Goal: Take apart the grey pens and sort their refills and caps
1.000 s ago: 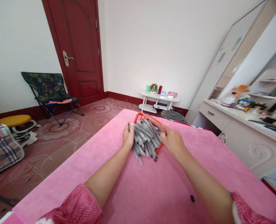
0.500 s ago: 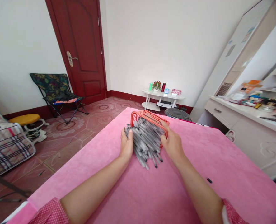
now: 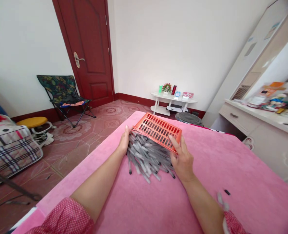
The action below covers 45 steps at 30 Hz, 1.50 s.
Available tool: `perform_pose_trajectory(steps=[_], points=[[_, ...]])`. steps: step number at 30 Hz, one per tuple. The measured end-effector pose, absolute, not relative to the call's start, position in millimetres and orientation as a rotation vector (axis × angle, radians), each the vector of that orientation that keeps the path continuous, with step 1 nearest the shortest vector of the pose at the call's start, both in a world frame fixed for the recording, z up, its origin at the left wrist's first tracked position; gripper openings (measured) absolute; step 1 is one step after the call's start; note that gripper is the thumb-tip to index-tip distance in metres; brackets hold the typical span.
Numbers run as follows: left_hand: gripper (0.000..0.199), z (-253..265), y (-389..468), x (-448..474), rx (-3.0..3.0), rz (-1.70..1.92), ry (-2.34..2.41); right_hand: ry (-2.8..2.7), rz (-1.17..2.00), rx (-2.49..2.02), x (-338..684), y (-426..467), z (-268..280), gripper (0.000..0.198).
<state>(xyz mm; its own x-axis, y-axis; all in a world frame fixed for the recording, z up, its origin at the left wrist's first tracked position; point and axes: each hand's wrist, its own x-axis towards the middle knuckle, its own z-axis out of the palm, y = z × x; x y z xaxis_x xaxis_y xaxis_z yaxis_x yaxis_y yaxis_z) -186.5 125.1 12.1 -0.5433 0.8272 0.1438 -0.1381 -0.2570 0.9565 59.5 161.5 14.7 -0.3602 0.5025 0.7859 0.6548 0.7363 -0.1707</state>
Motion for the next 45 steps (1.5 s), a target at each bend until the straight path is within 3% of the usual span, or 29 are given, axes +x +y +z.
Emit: perform_pose_trajectory(steps=[17, 45], points=[[0.054, 2, 119, -185, 1.083, 1.933, 1.6, -1.823, -0.118, -1.001, 48, 194, 19, 0.059], [0.055, -2, 120, -186, 1.049, 1.928, 1.566, -1.759, -0.135, -1.184, 58, 254, 45, 0.063]])
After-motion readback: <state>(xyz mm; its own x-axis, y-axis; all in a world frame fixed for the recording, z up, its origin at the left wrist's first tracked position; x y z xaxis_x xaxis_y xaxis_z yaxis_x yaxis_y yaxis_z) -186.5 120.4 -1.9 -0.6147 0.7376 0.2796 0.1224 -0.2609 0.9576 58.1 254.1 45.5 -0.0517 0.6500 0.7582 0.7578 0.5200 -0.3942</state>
